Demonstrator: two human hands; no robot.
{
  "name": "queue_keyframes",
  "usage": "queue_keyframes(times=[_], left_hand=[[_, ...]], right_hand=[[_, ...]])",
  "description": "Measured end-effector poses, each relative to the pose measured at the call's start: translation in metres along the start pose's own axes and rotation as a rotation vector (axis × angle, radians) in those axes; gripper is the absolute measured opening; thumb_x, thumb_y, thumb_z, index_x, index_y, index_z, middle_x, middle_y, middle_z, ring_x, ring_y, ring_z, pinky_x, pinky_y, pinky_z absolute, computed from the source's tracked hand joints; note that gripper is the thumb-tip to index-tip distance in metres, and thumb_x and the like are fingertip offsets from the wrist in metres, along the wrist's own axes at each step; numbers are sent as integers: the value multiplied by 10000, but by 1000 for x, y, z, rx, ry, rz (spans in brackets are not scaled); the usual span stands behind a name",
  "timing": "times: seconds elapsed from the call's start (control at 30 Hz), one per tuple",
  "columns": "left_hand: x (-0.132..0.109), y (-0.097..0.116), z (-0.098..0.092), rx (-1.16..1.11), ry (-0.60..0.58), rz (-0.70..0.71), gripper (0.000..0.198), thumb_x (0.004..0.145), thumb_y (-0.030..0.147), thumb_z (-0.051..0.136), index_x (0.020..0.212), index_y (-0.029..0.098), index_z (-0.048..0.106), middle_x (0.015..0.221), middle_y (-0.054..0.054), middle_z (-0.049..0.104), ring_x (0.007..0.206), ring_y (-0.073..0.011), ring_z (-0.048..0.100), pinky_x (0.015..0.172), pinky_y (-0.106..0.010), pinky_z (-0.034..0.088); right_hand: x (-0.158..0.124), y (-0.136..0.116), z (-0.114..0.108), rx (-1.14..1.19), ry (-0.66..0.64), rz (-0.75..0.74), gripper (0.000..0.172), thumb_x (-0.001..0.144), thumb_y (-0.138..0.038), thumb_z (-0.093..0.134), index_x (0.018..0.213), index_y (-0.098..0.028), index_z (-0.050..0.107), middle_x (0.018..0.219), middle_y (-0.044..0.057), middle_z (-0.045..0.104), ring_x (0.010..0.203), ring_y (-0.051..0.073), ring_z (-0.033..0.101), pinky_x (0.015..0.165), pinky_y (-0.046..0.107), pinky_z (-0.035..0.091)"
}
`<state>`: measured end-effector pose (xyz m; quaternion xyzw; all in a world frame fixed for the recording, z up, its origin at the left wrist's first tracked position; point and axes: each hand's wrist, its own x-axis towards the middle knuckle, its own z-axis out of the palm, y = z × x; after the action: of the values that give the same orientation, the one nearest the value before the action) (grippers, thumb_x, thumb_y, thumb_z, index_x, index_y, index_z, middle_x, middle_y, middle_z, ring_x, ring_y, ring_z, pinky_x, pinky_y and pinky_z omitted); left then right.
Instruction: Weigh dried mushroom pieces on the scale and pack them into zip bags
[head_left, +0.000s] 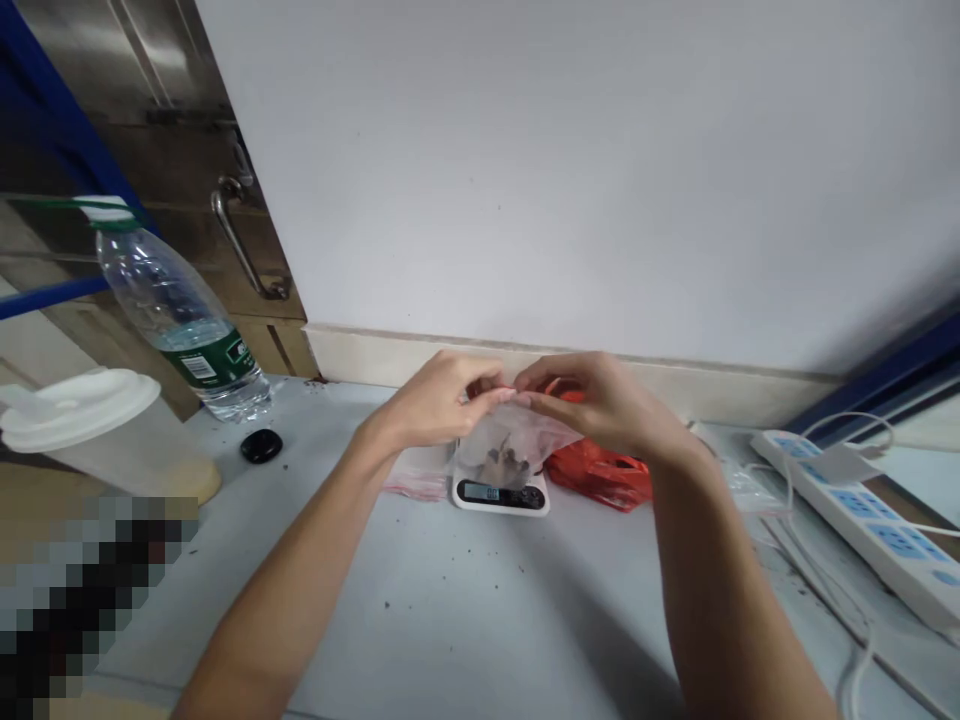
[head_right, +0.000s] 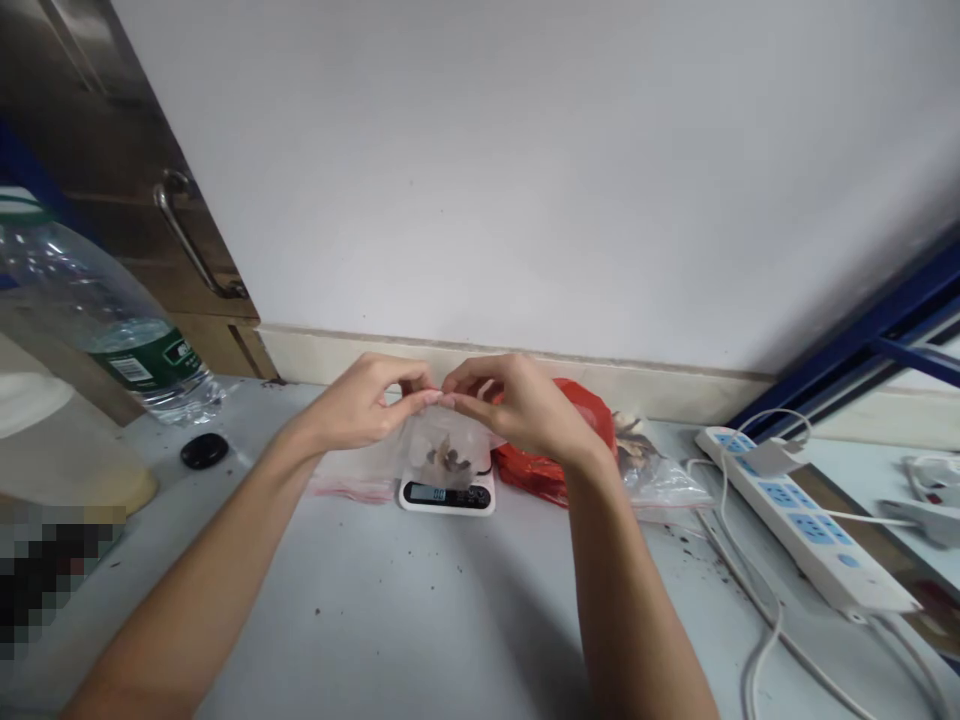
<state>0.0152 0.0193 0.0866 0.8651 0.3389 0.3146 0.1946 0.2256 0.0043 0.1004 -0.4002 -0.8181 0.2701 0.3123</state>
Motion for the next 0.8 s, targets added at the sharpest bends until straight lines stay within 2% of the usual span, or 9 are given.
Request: queue_keyframes(times=[0.1,0.17,0.3,0.4,0.57,0.8], left_hand=[[1,1,5,-3,-25,10,275,930,310,528,678,200,525,605,38,513,574,-126,437,566,-262,329],[0,-2,3,1,-82,26,262,929,318,509,695,203,535,612,37,502,576,-130,422,569,-266,318],[-1,-9,-5,55,-167,50,263,935,336,482,713,208,542,660,21,536,609,-141,438,601,-274,333],[-2,-11,-14,76,-161,35,286,948,369,485,716,210,541,685,12,574,639,-151,481,621,-277,363],[-1,-6,-22,72,-103,54,273,948,383,519,746,208,579,727,5,644,681,-155,557,674,-267,426],[3,11,-14,145,-118,172,283,986,328,497,754,197,592,719,18,656,652,-134,573,646,-244,432]], right_hand=[[1,-2,5,-12,5,-9,422,850,-597,667,759,-188,715,735,50,729,656,171,613,623,306,469],[1,-1,9,-32,-19,-10,404,874,-568,645,752,-186,696,710,38,707,627,156,584,592,288,439],[-1,2,14,-136,-73,10,225,914,-349,595,784,-184,675,695,18,674,600,139,529,573,268,398],[-7,5,11,-223,-108,32,177,912,-252,560,789,-188,669,676,12,654,598,143,511,587,271,382],[-25,9,-6,-325,-57,-12,214,924,-220,513,757,-204,645,676,16,633,609,151,498,603,278,355],[-51,11,-20,-557,27,128,386,952,-274,530,581,-216,437,586,-3,515,547,131,372,550,288,266]])
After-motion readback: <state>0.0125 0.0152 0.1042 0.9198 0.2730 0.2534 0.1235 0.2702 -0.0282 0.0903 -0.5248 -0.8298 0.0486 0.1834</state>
